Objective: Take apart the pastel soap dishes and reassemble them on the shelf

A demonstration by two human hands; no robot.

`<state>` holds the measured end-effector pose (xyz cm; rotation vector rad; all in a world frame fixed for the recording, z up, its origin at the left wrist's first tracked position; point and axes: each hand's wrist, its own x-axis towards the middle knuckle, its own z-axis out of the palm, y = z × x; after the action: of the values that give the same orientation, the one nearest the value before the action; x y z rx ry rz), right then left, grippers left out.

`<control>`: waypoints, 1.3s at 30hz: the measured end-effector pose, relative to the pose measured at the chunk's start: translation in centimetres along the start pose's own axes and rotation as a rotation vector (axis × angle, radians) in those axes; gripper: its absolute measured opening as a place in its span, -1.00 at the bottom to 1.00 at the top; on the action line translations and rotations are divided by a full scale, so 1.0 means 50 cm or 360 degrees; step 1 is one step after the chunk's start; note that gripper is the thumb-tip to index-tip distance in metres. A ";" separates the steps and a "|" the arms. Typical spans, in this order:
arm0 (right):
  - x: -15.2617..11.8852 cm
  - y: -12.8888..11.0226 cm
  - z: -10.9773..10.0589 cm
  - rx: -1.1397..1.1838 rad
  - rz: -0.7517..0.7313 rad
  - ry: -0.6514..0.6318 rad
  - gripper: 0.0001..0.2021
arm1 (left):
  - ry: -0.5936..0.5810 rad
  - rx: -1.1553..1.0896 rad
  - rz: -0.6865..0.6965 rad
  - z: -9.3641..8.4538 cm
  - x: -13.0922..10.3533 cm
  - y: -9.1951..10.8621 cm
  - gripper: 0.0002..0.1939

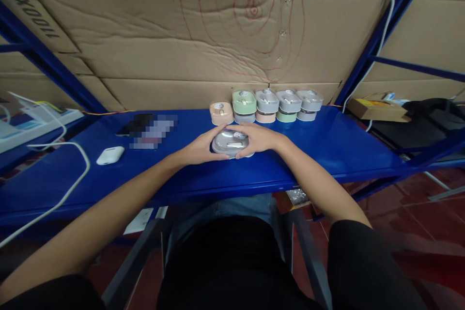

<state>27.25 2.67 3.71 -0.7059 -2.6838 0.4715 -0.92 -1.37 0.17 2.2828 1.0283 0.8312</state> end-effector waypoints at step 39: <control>-0.053 0.192 -0.142 -0.0483 0.0999 0.2103 -0.44 | 0.1174 0.0480 -0.0862 -0.093 0.209 -0.012 -0.14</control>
<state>36.13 10.83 5.69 -1.3241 -1.2608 -0.2564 1.07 8.09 6.37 1.7480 2.0939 1.3692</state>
